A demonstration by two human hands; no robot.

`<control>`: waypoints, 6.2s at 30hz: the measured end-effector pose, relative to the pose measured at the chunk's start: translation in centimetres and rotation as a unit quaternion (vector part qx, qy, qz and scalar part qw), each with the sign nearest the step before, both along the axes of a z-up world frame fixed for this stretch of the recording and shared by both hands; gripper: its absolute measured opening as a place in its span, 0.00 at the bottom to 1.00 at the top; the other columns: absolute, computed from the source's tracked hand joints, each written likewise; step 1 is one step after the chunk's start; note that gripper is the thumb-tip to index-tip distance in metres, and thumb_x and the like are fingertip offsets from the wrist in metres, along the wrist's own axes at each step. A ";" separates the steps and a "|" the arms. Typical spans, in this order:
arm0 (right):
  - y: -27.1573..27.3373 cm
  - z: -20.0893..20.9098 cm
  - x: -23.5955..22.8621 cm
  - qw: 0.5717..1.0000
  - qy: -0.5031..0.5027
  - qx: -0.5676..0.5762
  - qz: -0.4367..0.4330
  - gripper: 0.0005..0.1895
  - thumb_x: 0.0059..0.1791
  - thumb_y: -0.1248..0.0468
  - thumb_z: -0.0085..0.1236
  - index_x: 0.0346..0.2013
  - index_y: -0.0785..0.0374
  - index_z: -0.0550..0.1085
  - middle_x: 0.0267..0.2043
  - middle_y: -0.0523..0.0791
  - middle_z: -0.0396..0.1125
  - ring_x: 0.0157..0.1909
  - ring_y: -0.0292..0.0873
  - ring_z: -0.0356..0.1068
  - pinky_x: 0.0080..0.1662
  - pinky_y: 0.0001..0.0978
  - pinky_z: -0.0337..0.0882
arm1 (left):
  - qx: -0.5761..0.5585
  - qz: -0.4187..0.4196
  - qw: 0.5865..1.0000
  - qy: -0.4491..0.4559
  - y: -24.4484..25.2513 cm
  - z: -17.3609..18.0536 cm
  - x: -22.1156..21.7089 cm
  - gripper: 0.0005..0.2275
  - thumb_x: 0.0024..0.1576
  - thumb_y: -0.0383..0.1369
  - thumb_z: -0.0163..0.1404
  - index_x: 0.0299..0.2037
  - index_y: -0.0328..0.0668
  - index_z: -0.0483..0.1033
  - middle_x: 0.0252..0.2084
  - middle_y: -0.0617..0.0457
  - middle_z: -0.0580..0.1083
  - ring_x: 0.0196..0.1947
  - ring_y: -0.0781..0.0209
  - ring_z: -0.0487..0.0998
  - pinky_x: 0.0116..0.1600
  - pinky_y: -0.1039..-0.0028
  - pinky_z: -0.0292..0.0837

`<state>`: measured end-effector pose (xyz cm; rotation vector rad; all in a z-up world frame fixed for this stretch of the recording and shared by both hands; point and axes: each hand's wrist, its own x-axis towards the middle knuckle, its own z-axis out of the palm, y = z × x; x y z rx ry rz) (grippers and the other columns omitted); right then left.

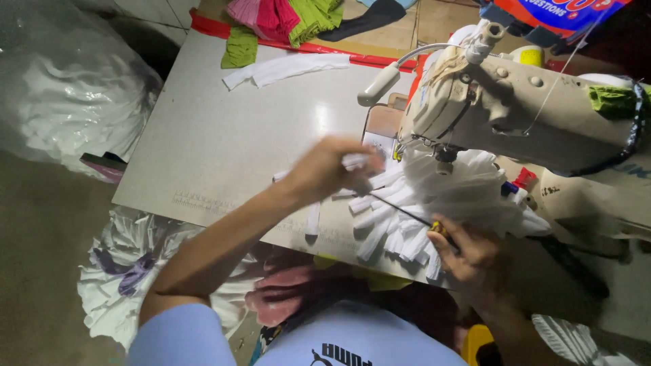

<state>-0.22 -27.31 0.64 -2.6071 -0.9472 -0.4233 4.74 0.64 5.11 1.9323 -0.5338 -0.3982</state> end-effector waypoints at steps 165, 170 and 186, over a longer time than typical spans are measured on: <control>7.7 0.0 -2.4 0.906 0.284 0.290 0.118 0.13 0.47 0.59 0.38 0.41 0.61 0.66 0.15 0.43 0.59 0.16 0.38 0.58 0.24 0.29 0.59 | -0.556 0.162 0.794 -0.183 -8.0 0.1 -6.6 0.14 0.59 0.40 0.21 0.28 0.47 0.57 0.24 0.60 0.55 0.22 0.70 0.55 0.28 0.86 0.55; 8.5 -0.2 -2.8 0.813 0.393 0.401 0.154 0.14 0.49 0.59 0.34 0.21 0.60 0.59 0.13 0.39 0.50 0.13 0.32 0.49 0.17 0.24 0.52 | -0.299 0.310 0.894 -0.124 -8.0 -0.5 -8.5 0.15 0.58 0.41 0.27 0.26 0.41 0.60 0.25 0.52 0.70 0.24 0.63 0.69 0.31 0.76 0.65; 8.5 0.3 -3.5 0.847 0.416 0.329 0.020 0.19 0.47 0.60 0.37 0.11 0.60 0.58 0.10 0.41 0.50 0.14 0.34 0.49 0.20 0.27 0.53 | -0.331 0.128 0.934 -0.041 -5.5 -1.0 -7.8 0.20 0.57 0.48 0.26 0.28 0.42 0.61 0.26 0.54 0.64 0.29 0.65 0.64 0.39 0.77 0.61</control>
